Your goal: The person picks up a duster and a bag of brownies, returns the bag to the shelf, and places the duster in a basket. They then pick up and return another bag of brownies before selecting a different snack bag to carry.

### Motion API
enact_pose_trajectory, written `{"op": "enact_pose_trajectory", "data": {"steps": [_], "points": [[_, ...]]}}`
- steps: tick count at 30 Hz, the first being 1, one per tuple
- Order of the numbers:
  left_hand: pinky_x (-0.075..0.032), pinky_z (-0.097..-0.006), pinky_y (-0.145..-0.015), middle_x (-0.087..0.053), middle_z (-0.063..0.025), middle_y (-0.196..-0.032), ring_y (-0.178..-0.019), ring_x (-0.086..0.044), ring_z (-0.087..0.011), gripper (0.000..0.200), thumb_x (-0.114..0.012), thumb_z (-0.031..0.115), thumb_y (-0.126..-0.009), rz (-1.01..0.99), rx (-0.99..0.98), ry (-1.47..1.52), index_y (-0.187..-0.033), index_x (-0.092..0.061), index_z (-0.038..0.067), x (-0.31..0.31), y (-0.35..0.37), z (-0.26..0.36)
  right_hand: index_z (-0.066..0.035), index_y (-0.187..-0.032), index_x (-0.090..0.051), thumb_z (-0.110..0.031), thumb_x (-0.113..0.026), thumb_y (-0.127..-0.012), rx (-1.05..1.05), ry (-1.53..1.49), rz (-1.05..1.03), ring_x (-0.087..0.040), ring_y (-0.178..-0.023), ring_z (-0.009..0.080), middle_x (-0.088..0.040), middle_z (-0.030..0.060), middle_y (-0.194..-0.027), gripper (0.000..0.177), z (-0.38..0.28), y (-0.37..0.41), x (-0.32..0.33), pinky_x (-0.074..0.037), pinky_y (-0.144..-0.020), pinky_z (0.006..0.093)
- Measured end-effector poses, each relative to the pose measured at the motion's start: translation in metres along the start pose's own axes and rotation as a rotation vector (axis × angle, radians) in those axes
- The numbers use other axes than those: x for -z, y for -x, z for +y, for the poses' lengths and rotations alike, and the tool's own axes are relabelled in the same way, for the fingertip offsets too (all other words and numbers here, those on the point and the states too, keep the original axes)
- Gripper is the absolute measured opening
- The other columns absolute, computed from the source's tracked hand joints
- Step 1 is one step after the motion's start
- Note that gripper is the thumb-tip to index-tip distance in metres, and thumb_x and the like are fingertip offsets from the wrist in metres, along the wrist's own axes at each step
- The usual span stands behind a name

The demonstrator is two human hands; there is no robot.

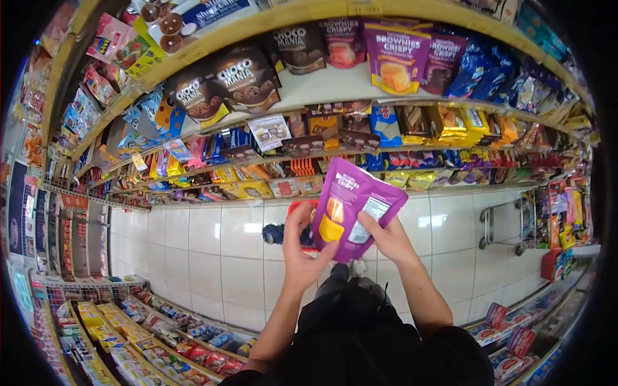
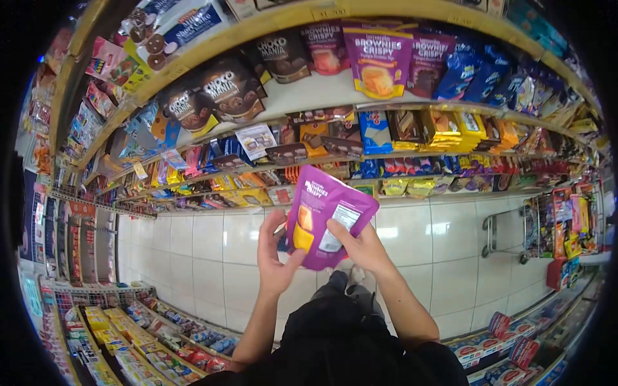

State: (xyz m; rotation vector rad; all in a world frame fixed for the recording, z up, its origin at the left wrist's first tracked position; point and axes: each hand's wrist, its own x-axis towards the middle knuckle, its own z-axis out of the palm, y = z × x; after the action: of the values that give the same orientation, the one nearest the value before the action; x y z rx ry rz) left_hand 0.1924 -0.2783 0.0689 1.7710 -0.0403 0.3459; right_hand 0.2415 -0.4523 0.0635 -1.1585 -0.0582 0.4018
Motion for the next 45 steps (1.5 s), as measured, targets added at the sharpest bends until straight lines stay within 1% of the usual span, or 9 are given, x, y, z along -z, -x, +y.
{"op": "enact_pose_trajectory", "data": {"steps": [5, 7, 10, 13, 14, 17, 24, 32, 45], "points": [[-0.032, -0.0397, -0.101, -0.037, -0.0189, -0.133, -0.123, -0.039, -0.0293, 0.093, -0.076, 0.012, -0.069, -0.241, 0.594, 0.64, -0.14, -0.018, 0.001, 0.027, -0.008, -0.009, 0.0, -0.117, -0.051, -0.015, -0.058, -0.089, 0.02, 0.241, -0.225, -0.055, -0.098, 0.0122, -0.059, 0.0045, -0.107, 0.033, -0.014, 0.012, -0.013, -0.046, -0.084, 0.0292], [-0.029, -0.0411, -0.103, -0.034, -0.0183, -0.136, -0.125, -0.037, -0.0293, 0.1, -0.077, 0.015, -0.068, -0.225, 0.372, 0.253, -0.14, -0.01, -0.001, 0.024, 0.002, -0.011, 0.0, -0.115, -0.051, -0.025, -0.059, -0.087, 0.024, 0.461, -0.199, -0.062, -0.088, 0.0191, -0.065, 0.011, -0.096, 0.037, 0.002, 0.008, -0.014, -0.049, -0.075, 0.0317], [-0.022, -0.0447, -0.106, -0.023, -0.0218, -0.14, -0.129, -0.029, -0.0345, 0.118, -0.085, 0.023, -0.058, -0.306, 0.019, -0.112, -0.141, -0.004, -0.001, 0.021, 0.006, -0.007, -0.001, -0.116, -0.05, -0.033, -0.06, -0.085, 0.151, 0.721, 0.233, -0.064, -0.087, 0.0294, -0.065, 0.0186, -0.093, 0.046, 0.011, 0.003, -0.023, -0.049, -0.073, 0.0358], [-0.023, -0.0437, -0.105, -0.022, -0.0231, -0.139, -0.13, -0.025, -0.0359, 0.12, -0.084, 0.026, -0.057, -0.424, -0.057, -0.194, -0.141, -0.003, -0.001, 0.01, 0.005, -0.003, 0.001, -0.124, -0.042, -0.038, -0.059, -0.085, 0.075, 0.751, 0.165, -0.061, -0.093, 0.035, -0.061, 0.0229, -0.1, 0.057, -0.004, 0.012, -0.052, -0.048, -0.078, 0.0377], [-0.033, -0.0423, -0.1, -0.034, -0.0248, -0.13, -0.12, -0.04, -0.0363, 0.105, -0.079, 0.019, -0.064, -0.32, -0.079, -0.194, -0.139, -0.009, -0.001, 0.006, 0.0, -0.006, 0.001, -0.125, -0.041, -0.038, -0.059, -0.085, 0.052, 0.785, 0.103, -0.06, -0.095, 0.0352, -0.06, 0.0233, -0.103, 0.059, -0.008, 0.014, -0.059, -0.047, -0.079, 0.0365], [-0.046, -0.0337, -0.087, -0.051, -0.0135, -0.116, -0.102, -0.055, -0.0216, 0.08, -0.069, 0.0, -0.072, -0.241, 0.117, 0.228, -0.137, -0.021, 0.003, 0.008, -0.01, -0.025, 0.002, -0.123, -0.044, -0.032, -0.063, -0.083, 0.115, 0.568, 0.036, -0.059, -0.098, 0.0262, -0.057, 0.0183, -0.11, 0.056, -0.017, 0.018, -0.066, -0.046, -0.082, 0.0339], [-0.045, -0.0336, -0.091, -0.055, -0.0091, -0.115, -0.107, -0.055, -0.0193, 0.053, -0.068, 0.001, -0.077, -0.414, 0.633, 0.96, -0.124, -0.043, 0.003, 0.032, -0.036, -0.029, -0.003, -0.12, -0.046, -0.016, -0.066, -0.083, 0.19, 0.464, 0.082, -0.052, -0.104, 0.0148, -0.055, 0.0078, -0.112, 0.044, -0.026, -0.016, -0.032, -0.046, -0.084, 0.0305], [-0.044, -0.0307, -0.092, -0.052, -0.0076, -0.119, -0.108, -0.052, -0.0155, 0.064, -0.068, 0.0, -0.077, -0.348, 0.442, 0.766, -0.132, -0.035, 0.001, -0.002, -0.089, -0.006, -0.002, -0.111, -0.047, -0.005, -0.065, -0.082, 0.17, 0.136, 0.162, -0.058, -0.095, 0.0142, -0.061, 0.0103, -0.106, 0.034, -0.047, -0.039, -0.003, -0.047, -0.083, 0.0279], [-0.042, -0.03, -0.093, -0.053, -0.0058, -0.118, -0.108, -0.051, -0.0141, 0.057, -0.07, 0.005, -0.078, -0.405, 0.402, 0.554, -0.127, -0.042, 0.001, -0.035, -0.105, -0.017, -0.003, -0.115, -0.049, -0.005, -0.067, -0.08, 0.17, 0.208, 0.097, -0.058, -0.096, 0.0128, -0.06, 0.0082, -0.107, 0.039, -0.049, -0.052, 0.042, -0.047, -0.082, 0.0266]]}}
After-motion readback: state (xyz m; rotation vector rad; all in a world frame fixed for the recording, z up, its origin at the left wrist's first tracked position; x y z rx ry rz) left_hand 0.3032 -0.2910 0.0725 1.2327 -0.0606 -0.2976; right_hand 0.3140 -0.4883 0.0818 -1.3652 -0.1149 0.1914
